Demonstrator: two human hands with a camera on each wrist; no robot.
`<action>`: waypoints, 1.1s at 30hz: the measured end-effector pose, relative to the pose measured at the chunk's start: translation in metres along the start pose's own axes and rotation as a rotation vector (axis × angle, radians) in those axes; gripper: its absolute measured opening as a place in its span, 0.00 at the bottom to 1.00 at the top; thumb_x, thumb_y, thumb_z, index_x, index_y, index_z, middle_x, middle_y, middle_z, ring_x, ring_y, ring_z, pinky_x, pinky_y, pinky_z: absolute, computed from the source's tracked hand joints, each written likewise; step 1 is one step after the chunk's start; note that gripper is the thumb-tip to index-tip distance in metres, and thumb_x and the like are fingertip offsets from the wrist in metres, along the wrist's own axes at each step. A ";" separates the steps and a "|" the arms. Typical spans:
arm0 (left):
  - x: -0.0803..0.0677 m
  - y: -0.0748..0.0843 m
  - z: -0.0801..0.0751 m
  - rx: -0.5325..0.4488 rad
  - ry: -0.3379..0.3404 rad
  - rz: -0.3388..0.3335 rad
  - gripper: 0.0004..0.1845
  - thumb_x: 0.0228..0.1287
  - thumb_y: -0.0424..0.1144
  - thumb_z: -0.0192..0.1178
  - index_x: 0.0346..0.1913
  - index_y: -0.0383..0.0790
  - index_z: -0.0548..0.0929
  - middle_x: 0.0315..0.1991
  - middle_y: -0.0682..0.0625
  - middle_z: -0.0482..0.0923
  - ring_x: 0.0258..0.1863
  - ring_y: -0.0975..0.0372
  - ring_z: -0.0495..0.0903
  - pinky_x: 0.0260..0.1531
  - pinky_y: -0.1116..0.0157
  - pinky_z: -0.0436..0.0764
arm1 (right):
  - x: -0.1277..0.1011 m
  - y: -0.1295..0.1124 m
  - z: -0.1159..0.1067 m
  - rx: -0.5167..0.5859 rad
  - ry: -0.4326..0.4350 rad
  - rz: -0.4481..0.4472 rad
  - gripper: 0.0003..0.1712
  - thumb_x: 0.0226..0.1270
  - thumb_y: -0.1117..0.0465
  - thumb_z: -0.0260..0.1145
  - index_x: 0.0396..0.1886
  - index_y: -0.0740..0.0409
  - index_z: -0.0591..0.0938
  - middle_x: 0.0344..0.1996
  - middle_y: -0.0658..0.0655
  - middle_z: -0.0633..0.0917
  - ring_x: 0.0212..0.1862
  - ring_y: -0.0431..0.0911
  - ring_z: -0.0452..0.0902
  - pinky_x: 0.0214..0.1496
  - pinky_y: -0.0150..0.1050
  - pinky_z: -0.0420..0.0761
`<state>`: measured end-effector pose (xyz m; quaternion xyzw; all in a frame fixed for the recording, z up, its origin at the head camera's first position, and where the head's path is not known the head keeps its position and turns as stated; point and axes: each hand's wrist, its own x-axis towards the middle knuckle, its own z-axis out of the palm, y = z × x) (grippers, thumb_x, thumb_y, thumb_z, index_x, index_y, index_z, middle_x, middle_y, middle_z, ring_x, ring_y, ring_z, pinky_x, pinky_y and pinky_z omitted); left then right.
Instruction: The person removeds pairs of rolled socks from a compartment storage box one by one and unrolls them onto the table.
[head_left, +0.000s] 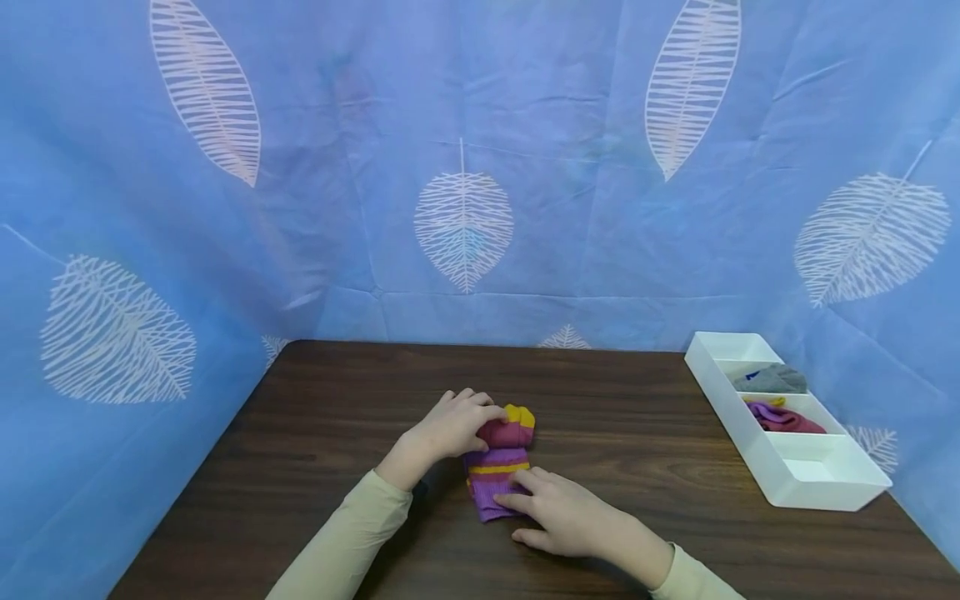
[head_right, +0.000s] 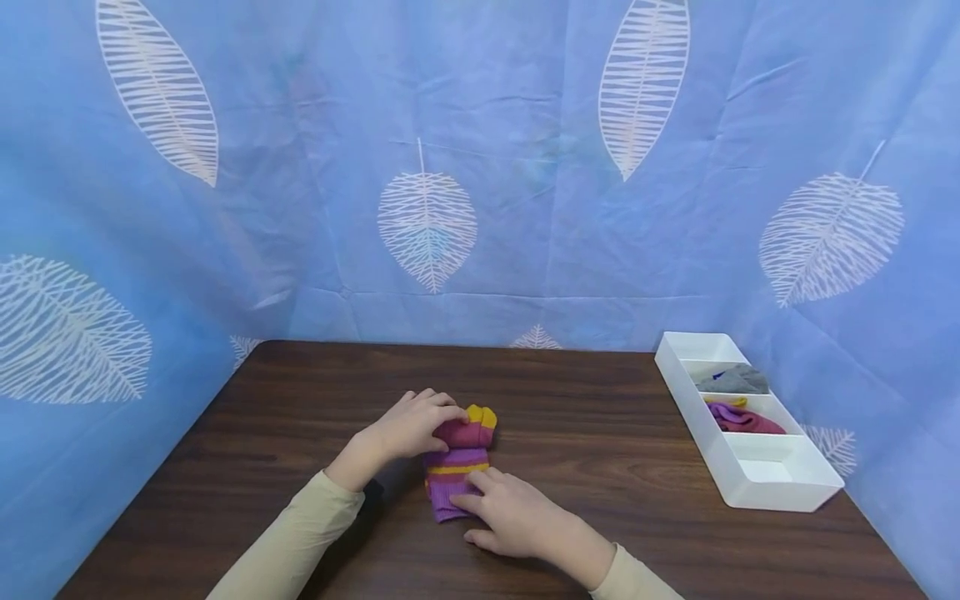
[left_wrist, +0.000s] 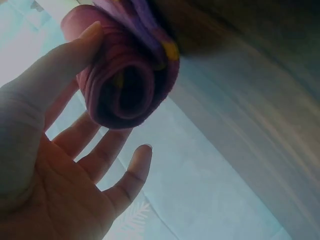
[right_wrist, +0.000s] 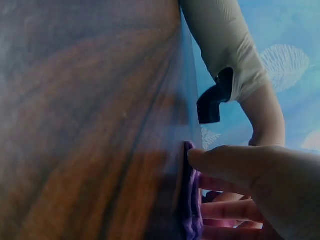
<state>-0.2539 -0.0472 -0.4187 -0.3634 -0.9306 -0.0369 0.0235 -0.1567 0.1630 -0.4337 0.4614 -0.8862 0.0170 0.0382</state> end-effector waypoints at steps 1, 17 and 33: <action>0.001 -0.001 0.001 0.006 -0.001 0.002 0.25 0.57 0.49 0.69 0.59 0.58 0.78 0.57 0.54 0.78 0.56 0.56 0.75 0.53 0.52 0.75 | 0.000 -0.001 0.001 -0.001 0.001 0.005 0.25 0.65 0.47 0.67 0.59 0.48 0.81 0.55 0.53 0.78 0.53 0.44 0.76 0.56 0.39 0.79; 0.030 -0.019 0.002 0.093 0.019 -0.003 0.25 0.58 0.48 0.70 0.57 0.48 0.78 0.51 0.52 0.81 0.50 0.58 0.80 0.48 0.55 0.78 | 0.000 -0.001 0.001 -0.017 -0.079 0.044 0.28 0.66 0.46 0.65 0.65 0.44 0.77 0.63 0.54 0.77 0.62 0.47 0.74 0.59 0.43 0.79; 0.060 -0.043 0.011 0.121 0.098 0.014 0.10 0.63 0.38 0.66 0.44 0.48 0.77 0.41 0.52 0.78 0.39 0.59 0.81 0.35 0.61 0.80 | 0.001 -0.001 -0.001 0.005 -0.079 0.053 0.29 0.65 0.46 0.67 0.65 0.45 0.77 0.62 0.55 0.78 0.62 0.48 0.75 0.58 0.44 0.80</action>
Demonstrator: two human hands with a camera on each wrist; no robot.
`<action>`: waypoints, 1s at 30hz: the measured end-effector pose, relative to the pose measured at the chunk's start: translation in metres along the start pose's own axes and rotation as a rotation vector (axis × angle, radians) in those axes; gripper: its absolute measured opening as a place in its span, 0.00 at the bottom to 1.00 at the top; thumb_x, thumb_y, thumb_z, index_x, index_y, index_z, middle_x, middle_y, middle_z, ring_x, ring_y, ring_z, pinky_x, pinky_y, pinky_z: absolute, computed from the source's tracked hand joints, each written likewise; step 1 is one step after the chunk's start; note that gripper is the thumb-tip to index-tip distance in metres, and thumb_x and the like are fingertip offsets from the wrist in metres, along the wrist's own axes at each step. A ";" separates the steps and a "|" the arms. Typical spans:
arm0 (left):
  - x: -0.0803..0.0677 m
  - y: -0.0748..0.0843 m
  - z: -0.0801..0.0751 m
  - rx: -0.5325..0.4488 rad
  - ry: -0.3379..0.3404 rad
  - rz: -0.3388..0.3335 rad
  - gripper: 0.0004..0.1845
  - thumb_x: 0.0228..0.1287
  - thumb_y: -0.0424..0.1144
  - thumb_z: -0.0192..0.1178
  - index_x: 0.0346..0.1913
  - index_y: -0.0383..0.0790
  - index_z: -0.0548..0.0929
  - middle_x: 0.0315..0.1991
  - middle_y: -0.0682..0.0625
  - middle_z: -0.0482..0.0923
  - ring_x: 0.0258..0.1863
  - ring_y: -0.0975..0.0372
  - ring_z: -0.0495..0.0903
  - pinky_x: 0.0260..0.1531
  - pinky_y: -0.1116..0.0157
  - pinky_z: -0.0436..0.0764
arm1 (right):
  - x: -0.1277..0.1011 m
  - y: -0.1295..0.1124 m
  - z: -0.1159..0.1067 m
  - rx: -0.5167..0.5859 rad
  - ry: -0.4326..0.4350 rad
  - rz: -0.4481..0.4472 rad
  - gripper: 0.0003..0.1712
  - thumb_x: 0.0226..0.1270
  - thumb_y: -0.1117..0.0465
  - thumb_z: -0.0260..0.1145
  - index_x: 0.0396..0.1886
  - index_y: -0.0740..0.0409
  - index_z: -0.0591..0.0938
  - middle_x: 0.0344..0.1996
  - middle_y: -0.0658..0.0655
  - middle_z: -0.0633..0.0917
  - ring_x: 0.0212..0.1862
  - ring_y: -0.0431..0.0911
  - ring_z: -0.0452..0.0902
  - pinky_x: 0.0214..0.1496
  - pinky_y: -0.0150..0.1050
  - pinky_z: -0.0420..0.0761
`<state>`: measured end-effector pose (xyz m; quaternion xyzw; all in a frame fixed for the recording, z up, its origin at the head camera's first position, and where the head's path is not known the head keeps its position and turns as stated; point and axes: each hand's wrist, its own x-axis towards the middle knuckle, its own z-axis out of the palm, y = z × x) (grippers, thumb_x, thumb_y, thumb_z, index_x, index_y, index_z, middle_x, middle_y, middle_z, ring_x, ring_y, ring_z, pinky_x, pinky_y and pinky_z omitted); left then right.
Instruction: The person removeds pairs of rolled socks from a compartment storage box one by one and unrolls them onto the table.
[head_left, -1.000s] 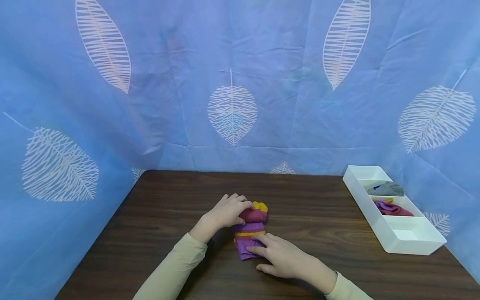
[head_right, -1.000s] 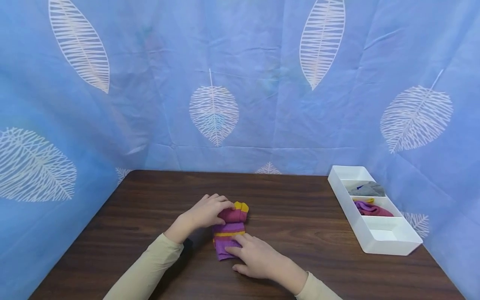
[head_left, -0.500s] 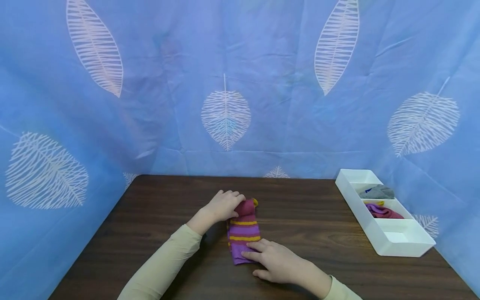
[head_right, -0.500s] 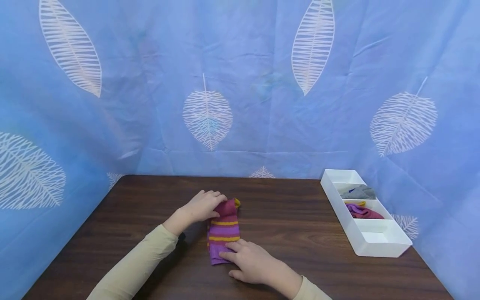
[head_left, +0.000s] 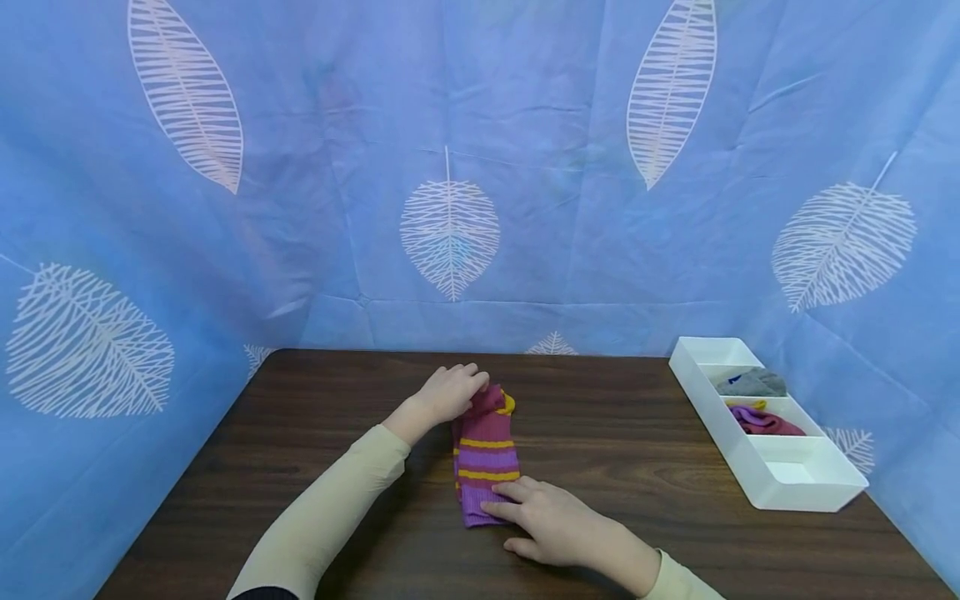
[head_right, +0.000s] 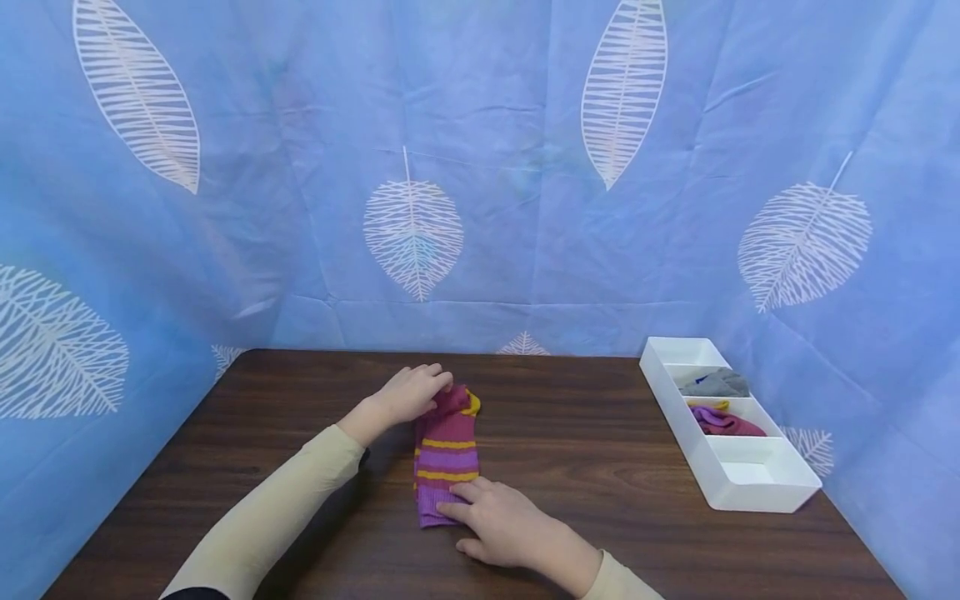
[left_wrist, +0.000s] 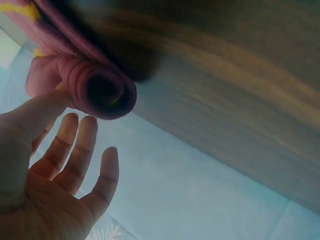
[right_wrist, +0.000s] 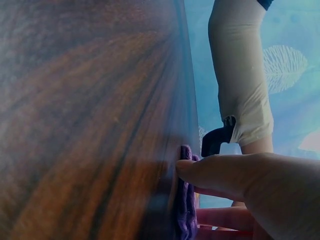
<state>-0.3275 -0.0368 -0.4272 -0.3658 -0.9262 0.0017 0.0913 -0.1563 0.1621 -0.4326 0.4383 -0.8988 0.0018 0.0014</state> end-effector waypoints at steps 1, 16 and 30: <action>0.002 0.000 0.001 0.004 0.002 0.005 0.08 0.64 0.37 0.65 0.43 0.48 0.77 0.40 0.51 0.78 0.39 0.59 0.81 0.35 0.61 0.80 | 0.000 0.000 0.000 0.001 0.000 0.000 0.29 0.65 0.47 0.67 0.65 0.45 0.77 0.62 0.55 0.78 0.62 0.48 0.75 0.58 0.44 0.80; 0.023 0.001 0.021 -0.125 -0.072 -0.054 0.07 0.72 0.34 0.53 0.43 0.45 0.82 0.36 0.51 0.83 0.35 0.62 0.81 0.36 0.66 0.80 | -0.003 -0.001 0.002 0.016 -0.026 0.005 0.29 0.66 0.46 0.66 0.66 0.43 0.76 0.63 0.54 0.77 0.63 0.47 0.73 0.59 0.42 0.79; 0.011 -0.006 0.011 -0.040 -0.095 -0.050 0.19 0.65 0.48 0.63 0.55 0.47 0.82 0.49 0.50 0.82 0.48 0.57 0.81 0.48 0.54 0.81 | -0.005 0.002 0.004 -0.011 0.011 -0.021 0.28 0.65 0.47 0.66 0.65 0.44 0.77 0.62 0.54 0.78 0.62 0.47 0.74 0.58 0.42 0.79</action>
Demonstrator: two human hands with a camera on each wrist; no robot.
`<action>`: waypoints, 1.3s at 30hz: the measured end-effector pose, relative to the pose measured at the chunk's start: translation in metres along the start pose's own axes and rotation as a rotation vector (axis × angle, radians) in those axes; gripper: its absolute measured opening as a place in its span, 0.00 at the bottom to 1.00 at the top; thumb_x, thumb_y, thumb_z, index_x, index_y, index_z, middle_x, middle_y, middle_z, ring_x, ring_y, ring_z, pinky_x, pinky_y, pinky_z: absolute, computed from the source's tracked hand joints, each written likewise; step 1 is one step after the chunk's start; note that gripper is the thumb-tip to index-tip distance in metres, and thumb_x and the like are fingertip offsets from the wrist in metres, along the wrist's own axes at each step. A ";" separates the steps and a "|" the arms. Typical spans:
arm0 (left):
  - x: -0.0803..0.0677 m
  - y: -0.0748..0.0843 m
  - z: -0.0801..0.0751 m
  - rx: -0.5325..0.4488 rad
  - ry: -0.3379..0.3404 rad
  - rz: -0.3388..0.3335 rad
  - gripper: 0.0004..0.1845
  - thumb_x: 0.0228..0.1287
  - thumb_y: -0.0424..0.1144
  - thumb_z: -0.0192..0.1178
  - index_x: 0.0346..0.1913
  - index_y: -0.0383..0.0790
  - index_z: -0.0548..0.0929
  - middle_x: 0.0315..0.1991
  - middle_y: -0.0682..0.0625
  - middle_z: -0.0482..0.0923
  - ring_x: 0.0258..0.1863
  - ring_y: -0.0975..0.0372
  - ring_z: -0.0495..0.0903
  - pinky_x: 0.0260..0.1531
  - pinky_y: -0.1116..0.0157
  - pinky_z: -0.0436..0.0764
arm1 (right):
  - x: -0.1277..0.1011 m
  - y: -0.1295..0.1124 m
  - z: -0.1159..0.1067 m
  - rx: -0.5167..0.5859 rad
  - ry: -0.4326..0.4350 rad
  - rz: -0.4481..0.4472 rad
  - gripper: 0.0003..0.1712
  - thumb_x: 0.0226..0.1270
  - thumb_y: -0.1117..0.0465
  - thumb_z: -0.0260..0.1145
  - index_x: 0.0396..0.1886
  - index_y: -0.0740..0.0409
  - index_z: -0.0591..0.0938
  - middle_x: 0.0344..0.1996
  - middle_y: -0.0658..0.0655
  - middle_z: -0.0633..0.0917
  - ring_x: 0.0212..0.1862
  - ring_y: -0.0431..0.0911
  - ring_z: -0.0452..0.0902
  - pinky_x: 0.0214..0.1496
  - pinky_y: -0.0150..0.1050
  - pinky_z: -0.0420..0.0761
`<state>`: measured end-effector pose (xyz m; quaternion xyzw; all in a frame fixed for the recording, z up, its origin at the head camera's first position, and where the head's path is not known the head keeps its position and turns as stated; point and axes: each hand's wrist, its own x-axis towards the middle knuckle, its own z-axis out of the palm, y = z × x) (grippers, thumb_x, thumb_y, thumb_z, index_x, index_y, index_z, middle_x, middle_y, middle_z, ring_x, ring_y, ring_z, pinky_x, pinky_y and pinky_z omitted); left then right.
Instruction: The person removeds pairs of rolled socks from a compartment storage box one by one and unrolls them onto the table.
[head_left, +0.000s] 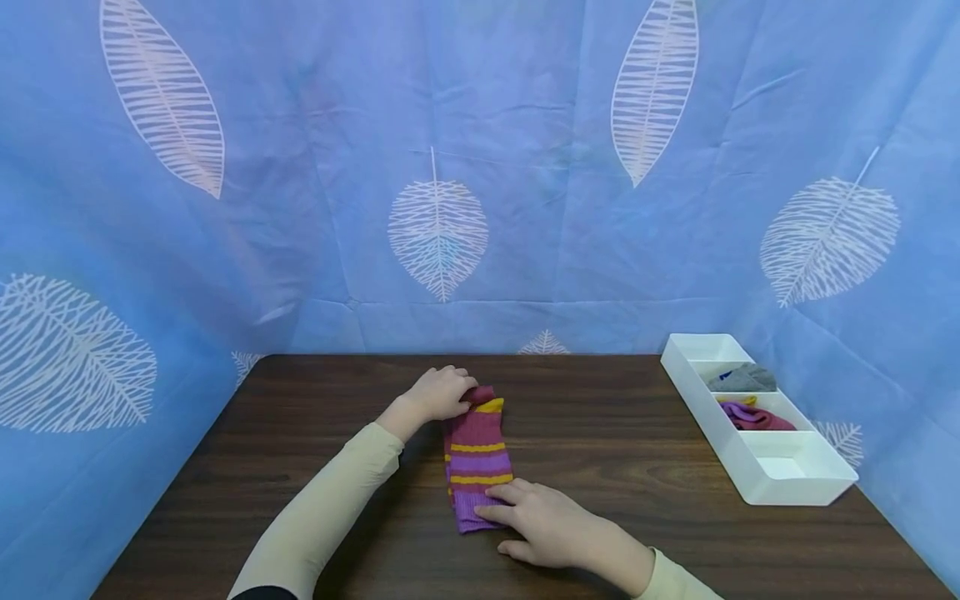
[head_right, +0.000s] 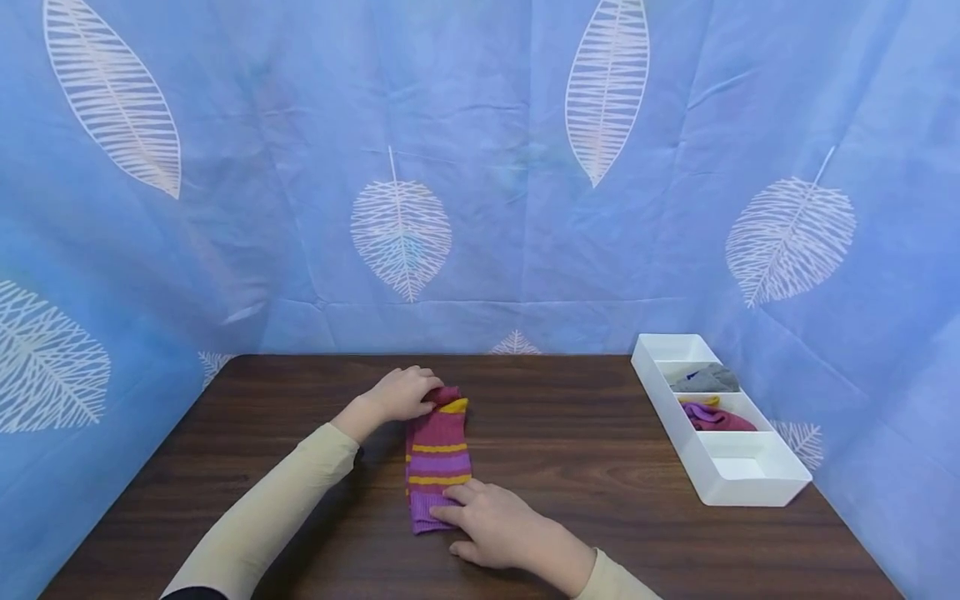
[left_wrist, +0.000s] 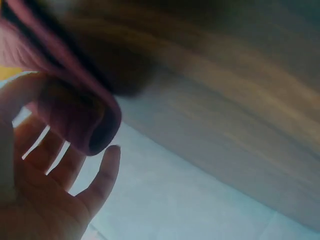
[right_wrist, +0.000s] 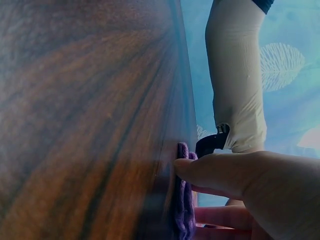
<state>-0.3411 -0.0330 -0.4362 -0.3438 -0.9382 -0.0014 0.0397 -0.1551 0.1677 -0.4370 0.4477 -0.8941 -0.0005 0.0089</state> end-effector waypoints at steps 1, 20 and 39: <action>0.001 -0.002 0.001 0.005 0.005 -0.007 0.19 0.65 0.48 0.63 0.56 0.46 0.82 0.49 0.50 0.82 0.48 0.56 0.81 0.47 0.54 0.81 | 0.000 0.000 0.000 0.005 -0.005 0.003 0.28 0.66 0.47 0.66 0.65 0.44 0.77 0.62 0.54 0.78 0.63 0.47 0.74 0.59 0.42 0.79; 0.034 -0.032 0.004 -0.011 -0.003 -0.158 0.17 0.66 0.46 0.62 0.56 0.47 0.81 0.53 0.50 0.80 0.55 0.53 0.78 0.53 0.51 0.79 | 0.001 -0.002 -0.002 -0.003 -0.017 0.007 0.29 0.67 0.46 0.65 0.66 0.43 0.75 0.63 0.54 0.77 0.64 0.47 0.73 0.59 0.41 0.79; 0.045 -0.062 0.009 -0.032 0.009 -0.382 0.09 0.73 0.35 0.51 0.47 0.45 0.81 0.50 0.46 0.82 0.52 0.51 0.80 0.49 0.47 0.80 | 0.000 0.001 -0.004 0.000 -0.010 0.003 0.27 0.67 0.46 0.65 0.65 0.43 0.77 0.62 0.54 0.78 0.63 0.46 0.74 0.59 0.41 0.79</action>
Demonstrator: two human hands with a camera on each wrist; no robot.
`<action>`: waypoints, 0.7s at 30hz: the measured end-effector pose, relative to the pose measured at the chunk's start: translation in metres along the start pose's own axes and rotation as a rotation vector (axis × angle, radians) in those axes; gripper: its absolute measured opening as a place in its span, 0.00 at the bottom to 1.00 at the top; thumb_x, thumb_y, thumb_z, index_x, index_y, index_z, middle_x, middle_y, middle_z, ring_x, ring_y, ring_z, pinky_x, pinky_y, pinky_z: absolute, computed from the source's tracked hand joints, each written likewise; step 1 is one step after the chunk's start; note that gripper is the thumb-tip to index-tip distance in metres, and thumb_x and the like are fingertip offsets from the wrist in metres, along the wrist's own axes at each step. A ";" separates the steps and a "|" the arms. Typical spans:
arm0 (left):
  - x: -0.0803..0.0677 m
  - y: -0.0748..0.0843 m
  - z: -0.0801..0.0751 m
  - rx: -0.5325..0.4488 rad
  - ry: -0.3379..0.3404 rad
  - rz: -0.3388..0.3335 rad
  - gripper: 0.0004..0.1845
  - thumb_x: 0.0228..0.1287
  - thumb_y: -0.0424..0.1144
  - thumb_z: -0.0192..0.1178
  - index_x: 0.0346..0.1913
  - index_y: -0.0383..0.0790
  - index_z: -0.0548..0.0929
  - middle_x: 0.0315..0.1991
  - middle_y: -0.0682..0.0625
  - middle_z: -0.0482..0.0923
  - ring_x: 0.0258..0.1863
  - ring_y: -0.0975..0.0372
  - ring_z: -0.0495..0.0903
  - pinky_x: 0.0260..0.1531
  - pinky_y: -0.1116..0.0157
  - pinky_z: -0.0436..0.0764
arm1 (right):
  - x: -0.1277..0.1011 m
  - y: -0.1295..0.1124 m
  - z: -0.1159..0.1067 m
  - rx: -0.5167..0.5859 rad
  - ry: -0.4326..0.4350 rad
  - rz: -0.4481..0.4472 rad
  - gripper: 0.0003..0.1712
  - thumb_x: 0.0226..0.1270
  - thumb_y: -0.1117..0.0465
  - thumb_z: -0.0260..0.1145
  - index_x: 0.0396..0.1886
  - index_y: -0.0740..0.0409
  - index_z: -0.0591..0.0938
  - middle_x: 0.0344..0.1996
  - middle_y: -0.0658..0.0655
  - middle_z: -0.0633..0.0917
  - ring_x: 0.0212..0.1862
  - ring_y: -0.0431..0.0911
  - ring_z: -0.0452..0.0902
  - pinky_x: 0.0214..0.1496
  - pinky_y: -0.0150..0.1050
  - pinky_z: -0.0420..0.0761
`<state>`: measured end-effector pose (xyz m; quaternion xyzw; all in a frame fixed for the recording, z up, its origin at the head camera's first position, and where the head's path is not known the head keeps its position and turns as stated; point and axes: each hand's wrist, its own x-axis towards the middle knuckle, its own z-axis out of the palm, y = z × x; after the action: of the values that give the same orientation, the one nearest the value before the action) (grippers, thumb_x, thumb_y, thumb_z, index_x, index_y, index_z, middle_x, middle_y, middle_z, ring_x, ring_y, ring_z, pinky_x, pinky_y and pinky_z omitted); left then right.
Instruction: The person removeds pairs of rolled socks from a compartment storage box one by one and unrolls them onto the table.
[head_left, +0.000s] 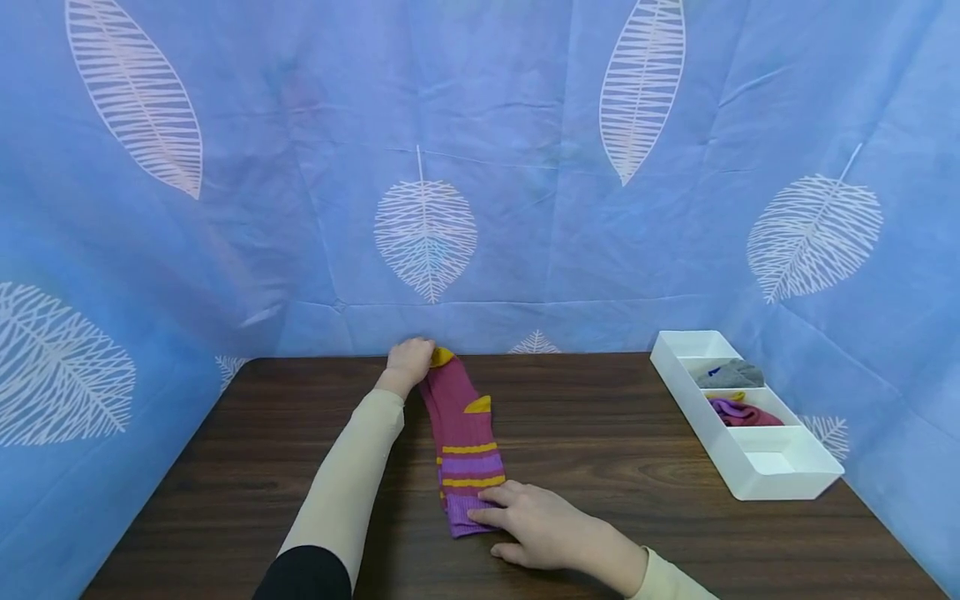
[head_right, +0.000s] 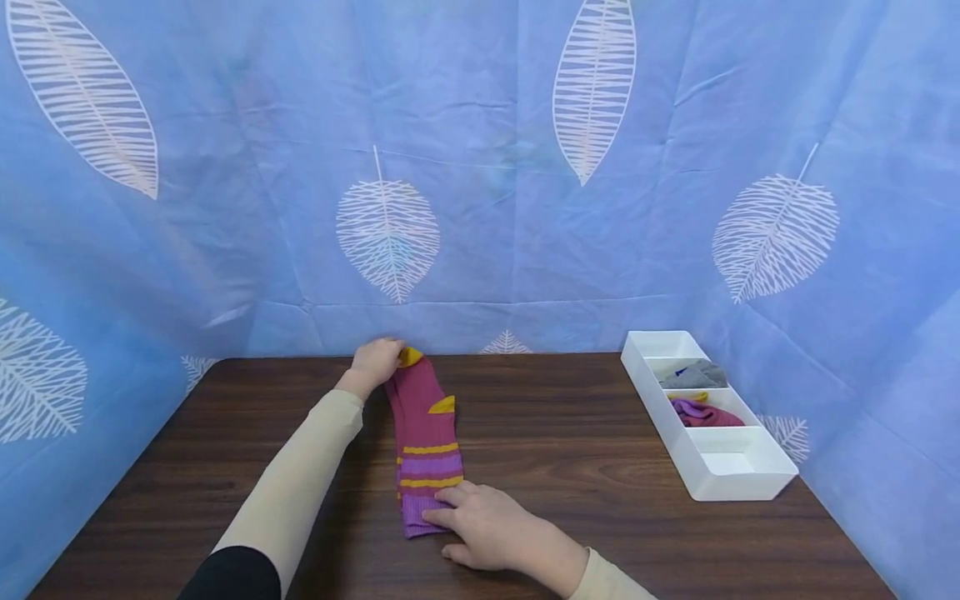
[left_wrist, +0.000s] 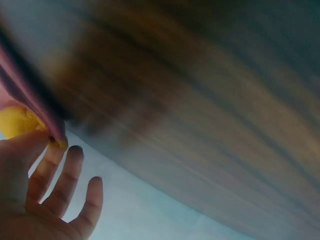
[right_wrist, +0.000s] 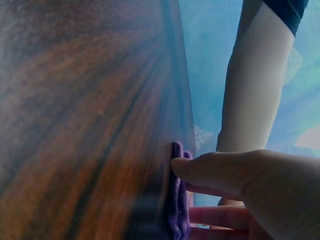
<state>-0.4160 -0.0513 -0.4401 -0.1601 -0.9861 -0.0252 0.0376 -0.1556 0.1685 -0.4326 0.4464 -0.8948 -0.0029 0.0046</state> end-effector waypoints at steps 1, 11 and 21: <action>0.000 -0.003 0.000 -0.005 0.001 -0.014 0.09 0.73 0.35 0.51 0.47 0.46 0.81 0.50 0.46 0.82 0.52 0.51 0.80 0.49 0.47 0.80 | 0.000 0.000 0.000 0.002 0.002 0.000 0.27 0.67 0.46 0.65 0.64 0.43 0.77 0.62 0.54 0.78 0.63 0.46 0.74 0.59 0.41 0.79; -0.014 -0.015 -0.008 -0.034 0.090 0.050 0.12 0.68 0.43 0.61 0.51 0.45 0.80 0.49 0.48 0.81 0.51 0.53 0.80 0.48 0.51 0.82 | 0.000 0.001 0.000 0.022 -0.011 0.008 0.26 0.67 0.47 0.65 0.64 0.44 0.78 0.62 0.53 0.78 0.63 0.46 0.74 0.60 0.42 0.78; -0.029 -0.004 -0.018 0.072 -0.075 0.378 0.25 0.65 0.50 0.63 0.63 0.48 0.77 0.65 0.48 0.74 0.65 0.52 0.72 0.61 0.43 0.72 | 0.001 0.000 -0.003 0.033 -0.022 0.017 0.25 0.67 0.47 0.64 0.63 0.44 0.78 0.62 0.53 0.78 0.62 0.46 0.75 0.60 0.41 0.78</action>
<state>-0.3889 -0.0648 -0.4248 -0.3419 -0.9394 0.0236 0.0105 -0.1560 0.1681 -0.4300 0.4386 -0.8986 0.0072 -0.0125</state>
